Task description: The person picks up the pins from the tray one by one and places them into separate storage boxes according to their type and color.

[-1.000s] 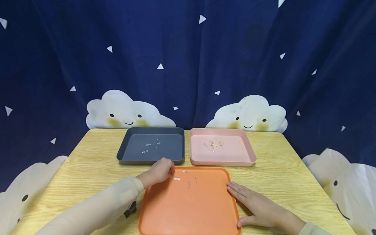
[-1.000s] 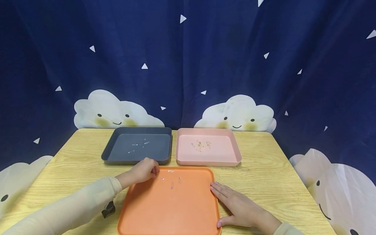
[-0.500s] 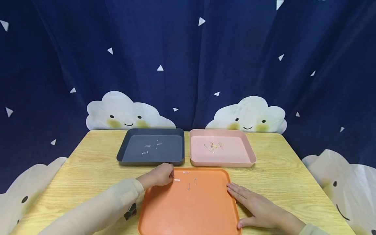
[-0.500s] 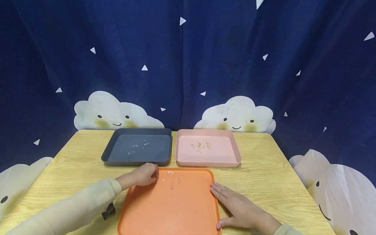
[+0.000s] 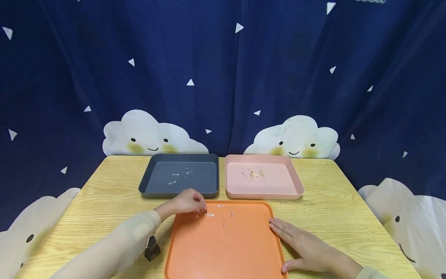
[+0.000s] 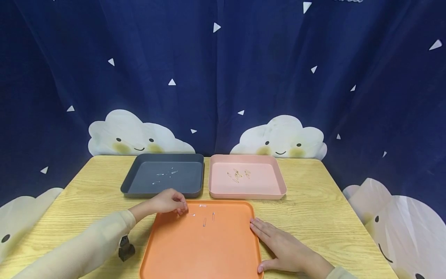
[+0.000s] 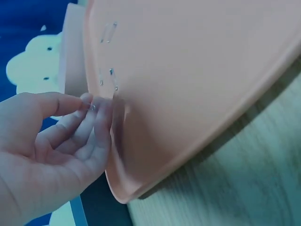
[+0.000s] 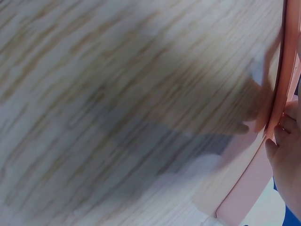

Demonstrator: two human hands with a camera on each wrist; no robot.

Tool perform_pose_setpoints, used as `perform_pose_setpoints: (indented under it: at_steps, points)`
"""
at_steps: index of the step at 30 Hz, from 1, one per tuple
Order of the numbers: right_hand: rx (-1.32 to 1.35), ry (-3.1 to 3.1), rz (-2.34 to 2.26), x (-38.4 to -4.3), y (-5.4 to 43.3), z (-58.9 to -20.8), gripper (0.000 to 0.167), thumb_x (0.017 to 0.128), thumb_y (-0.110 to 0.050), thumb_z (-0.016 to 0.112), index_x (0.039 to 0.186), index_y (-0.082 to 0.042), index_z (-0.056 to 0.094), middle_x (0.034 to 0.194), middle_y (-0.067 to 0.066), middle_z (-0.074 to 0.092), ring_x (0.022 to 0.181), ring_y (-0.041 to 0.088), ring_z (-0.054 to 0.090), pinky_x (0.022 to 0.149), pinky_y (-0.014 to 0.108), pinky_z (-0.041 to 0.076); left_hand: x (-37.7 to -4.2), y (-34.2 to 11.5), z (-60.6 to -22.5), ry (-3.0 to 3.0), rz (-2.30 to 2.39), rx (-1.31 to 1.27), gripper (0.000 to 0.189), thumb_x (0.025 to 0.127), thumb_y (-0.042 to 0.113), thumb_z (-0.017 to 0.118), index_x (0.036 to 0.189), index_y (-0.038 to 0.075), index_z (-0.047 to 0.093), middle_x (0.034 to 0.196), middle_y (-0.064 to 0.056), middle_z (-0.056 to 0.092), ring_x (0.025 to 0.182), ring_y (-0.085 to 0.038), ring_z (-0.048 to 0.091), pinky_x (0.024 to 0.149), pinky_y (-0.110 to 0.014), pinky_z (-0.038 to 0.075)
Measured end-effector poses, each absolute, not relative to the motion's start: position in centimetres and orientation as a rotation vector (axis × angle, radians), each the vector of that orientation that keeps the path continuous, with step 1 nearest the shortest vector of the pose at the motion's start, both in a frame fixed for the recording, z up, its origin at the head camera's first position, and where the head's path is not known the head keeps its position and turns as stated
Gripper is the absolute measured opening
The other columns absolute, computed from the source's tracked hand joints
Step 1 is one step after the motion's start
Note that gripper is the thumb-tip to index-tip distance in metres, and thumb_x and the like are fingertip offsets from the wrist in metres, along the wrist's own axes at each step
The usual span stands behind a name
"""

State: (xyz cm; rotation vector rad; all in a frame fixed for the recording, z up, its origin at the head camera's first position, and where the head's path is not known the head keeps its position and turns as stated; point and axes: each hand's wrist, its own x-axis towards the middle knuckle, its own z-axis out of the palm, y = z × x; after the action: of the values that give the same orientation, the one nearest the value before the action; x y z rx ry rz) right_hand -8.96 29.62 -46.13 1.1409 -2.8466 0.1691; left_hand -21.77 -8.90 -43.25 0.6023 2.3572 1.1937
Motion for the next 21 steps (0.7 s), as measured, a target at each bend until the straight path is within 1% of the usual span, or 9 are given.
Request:
perform_pose_setpoints:
  at_steps: [2,4,8,11,16,21]
  points:
    - [1.140,-2.843,0.169,-9.0,29.6,-46.1,0.099,0.077,-0.071,0.057,0.152,-0.013,0.029,0.157,0.006,0.035,0.138,0.025,0.043,0.100,0.041,0.050,-21.9,-9.1,-43.3,2.256,1.290,0.526,0.018,0.088,0.004,0.057,0.086,-0.012,0.067,0.079,-0.019,0.072,0.065,-0.011,0.067,0.065,-0.027,0.059]
    - [1.141,-2.837,0.168,-9.0,29.6,-46.1,0.099,0.076,-0.071,0.057,0.152,-0.013,0.029,0.156,0.006,0.035,0.138,0.025,0.044,0.100,0.041,0.050,-22.0,-9.4,-43.3,2.170,1.371,0.468,0.020,0.089,0.003,0.056,0.091,-0.014,0.066,0.081,-0.018,0.073,0.067,-0.011,0.068,0.070,-0.030,0.060]
    - [1.141,-2.830,0.164,-9.1,29.6,-46.1,0.100,0.076,-0.071,0.057,0.152,-0.013,0.029,0.156,0.006,0.035,0.138,0.025,0.044,0.100,0.041,0.050,-22.3,-10.0,-43.4,2.046,1.515,0.355,0.022,0.091,0.003,0.057,0.100,-0.014,0.065,0.085,-0.012,0.074,0.072,-0.009,0.068,0.075,-0.028,0.060]
    - [1.140,-2.832,0.167,-9.0,29.6,-46.1,0.099,0.076,-0.071,0.058,0.152,-0.014,0.028,0.157,0.006,0.035,0.138,0.025,0.044,0.100,0.041,0.050,-22.5,-10.3,-43.2,1.994,1.597,0.310,0.026,0.092,0.004,0.058,0.107,-0.016,0.062,0.090,-0.010,0.074,0.076,-0.009,0.070,0.078,-0.027,0.060]
    - [1.141,-2.825,0.162,-9.0,29.6,-46.1,0.100,0.076,-0.070,0.058,0.152,-0.013,0.029,0.156,0.007,0.036,0.138,0.026,0.044,0.099,0.041,0.050,-22.9,-10.9,-42.4,1.986,1.631,0.287,0.030,0.091,0.002,0.060,0.112,-0.018,0.059,0.095,-0.013,0.075,0.081,-0.012,0.073,0.083,-0.030,0.059]
    - [1.147,-2.816,0.157,-8.9,29.6,-46.1,0.100,0.076,-0.070,0.058,0.152,-0.013,0.030,0.156,0.007,0.036,0.138,0.026,0.044,0.099,0.041,0.051,-23.9,-11.5,-41.1,1.998,1.634,0.231,0.034,0.090,0.001,0.061,0.117,-0.019,0.057,0.098,-0.017,0.075,0.080,-0.013,0.074,0.083,-0.031,0.059]
